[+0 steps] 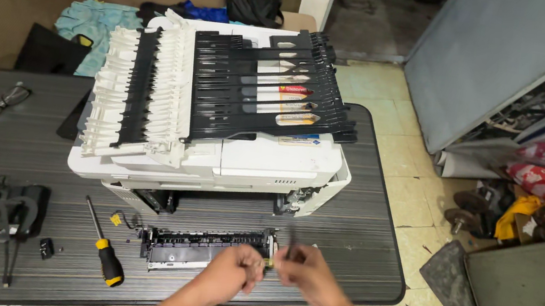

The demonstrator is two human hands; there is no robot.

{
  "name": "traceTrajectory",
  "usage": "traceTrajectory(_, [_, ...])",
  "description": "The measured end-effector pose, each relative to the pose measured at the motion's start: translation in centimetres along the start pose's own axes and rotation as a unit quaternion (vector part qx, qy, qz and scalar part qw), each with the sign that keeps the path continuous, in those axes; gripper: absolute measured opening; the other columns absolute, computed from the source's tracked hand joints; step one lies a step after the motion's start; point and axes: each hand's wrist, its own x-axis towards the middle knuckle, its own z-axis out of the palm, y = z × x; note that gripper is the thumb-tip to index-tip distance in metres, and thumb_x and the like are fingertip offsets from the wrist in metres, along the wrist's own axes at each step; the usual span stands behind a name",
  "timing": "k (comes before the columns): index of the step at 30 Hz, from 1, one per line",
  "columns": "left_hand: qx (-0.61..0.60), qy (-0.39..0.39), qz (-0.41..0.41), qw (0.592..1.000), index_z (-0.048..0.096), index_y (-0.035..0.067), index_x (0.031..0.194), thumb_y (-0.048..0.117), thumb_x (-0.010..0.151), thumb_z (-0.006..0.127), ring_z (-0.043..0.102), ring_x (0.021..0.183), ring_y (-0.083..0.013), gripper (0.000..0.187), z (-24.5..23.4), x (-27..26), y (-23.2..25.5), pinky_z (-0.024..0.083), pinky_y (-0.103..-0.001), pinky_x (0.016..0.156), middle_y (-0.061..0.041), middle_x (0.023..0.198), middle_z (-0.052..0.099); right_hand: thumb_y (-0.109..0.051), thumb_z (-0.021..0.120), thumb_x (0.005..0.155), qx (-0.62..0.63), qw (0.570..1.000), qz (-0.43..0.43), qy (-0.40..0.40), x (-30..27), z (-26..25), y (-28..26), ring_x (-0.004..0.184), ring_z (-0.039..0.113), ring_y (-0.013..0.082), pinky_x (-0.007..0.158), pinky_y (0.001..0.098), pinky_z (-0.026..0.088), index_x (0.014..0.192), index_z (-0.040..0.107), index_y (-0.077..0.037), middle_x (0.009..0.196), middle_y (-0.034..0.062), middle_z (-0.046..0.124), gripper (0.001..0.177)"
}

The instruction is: The person disassembles a printer component on a table, uses a screwdriver and pliers to remove screws and clips, and manipulates internal parts and wires. The person continues adjusting and reassembling the component throughout the clip.

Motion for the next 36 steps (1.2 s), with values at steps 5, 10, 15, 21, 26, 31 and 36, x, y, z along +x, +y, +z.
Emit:
traceTrajectory(5, [-0.075,0.057,0.104,0.990,0.066,-0.001,0.098,0.003,0.093,0.065,0.063,0.067,-0.0132,0.006,2.5,0.1,-1.3,0.053,-0.029,0.065,-0.006,0.077,0.069,-0.008,0.066,0.091,0.206,0.966,0.001,0.155,-0.5,4.0,1.9,0.067,0.063,0.0202,0.062,0.0349,0.053,0.100,0.063,0.002,0.078,0.0098,0.065,0.014])
traceTrajectory(10, [-0.128,0.065,0.096,0.985,0.066,-0.002,0.090,0.015,0.101,0.058,0.060,0.065,-0.0140,0.022,2.3,0.0,-1.3,0.051,-0.029,0.062,-0.005,0.074,0.067,-0.007,0.067,0.092,0.154,0.976,-0.017,0.151,-0.4,4.1,2.2,0.066,0.062,0.0182,0.062,0.0322,0.049,0.094,0.063,0.003,0.077,0.0102,0.065,0.011])
traceTrajectory(15, [0.126,0.127,0.055,0.982,0.067,0.000,0.085,0.019,0.097,0.064,0.057,0.061,-0.0177,0.023,0.1,-0.5,0.9,0.048,-0.033,0.059,-0.009,0.066,0.064,-0.014,0.073,0.094,-0.137,0.990,-0.023,-0.010,-1.0,1.7,0.9,0.061,0.055,0.0108,0.057,0.0275,0.044,0.088,0.065,0.000,0.069,0.0035,0.060,0.017])
traceTrajectory(21, [0.233,0.162,0.117,0.952,0.071,0.004,0.090,0.017,0.091,0.067,0.064,0.063,-0.0169,0.014,0.5,-2.1,1.7,0.051,-0.033,0.062,-0.008,0.069,0.071,-0.014,0.074,0.094,-0.187,0.979,0.062,-0.053,-1.3,1.0,-0.8,0.062,0.053,0.0090,0.057,0.0274,0.042,0.092,0.064,-0.004,0.073,0.0000,0.059,0.015])
traceTrajectory(26, [0.149,0.197,0.101,0.964,0.071,0.003,0.087,0.016,0.092,0.065,0.066,0.062,-0.0187,0.015,1.8,-2.1,1.1,0.053,-0.034,0.061,-0.009,0.069,0.074,-0.010,0.068,0.091,0.112,0.982,0.041,0.147,-0.9,3.2,1.6,0.060,0.061,0.0161,0.057,0.0305,0.046,0.091,0.066,-0.002,0.071,0.0056,0.066,0.008])
traceTrajectory(31, [0.241,0.206,0.104,0.943,0.070,0.003,0.088,0.015,0.090,0.066,0.070,0.063,-0.0218,0.013,0.6,-1.5,1.8,0.054,-0.035,0.064,-0.010,0.070,0.075,-0.009,0.072,0.095,-0.068,0.997,0.002,0.048,-1.4,2.2,2.6,0.057,0.050,0.0120,0.053,0.0286,0.038,0.089,0.065,-0.001,0.067,0.0024,0.058,0.012])
traceTrajectory(36, [0.261,0.198,0.124,0.937,0.072,0.004,0.090,0.013,0.089,0.067,0.068,0.063,-0.0237,0.011,1.2,-1.5,2.2,0.053,-0.036,0.063,-0.012,0.070,0.073,-0.012,0.072,0.097,-0.283,0.957,0.057,-0.037,-1.3,0.7,0.6,0.062,0.047,0.0085,0.054,0.0279,0.036,0.090,0.066,-0.002,0.070,-0.0033,0.056,0.013])
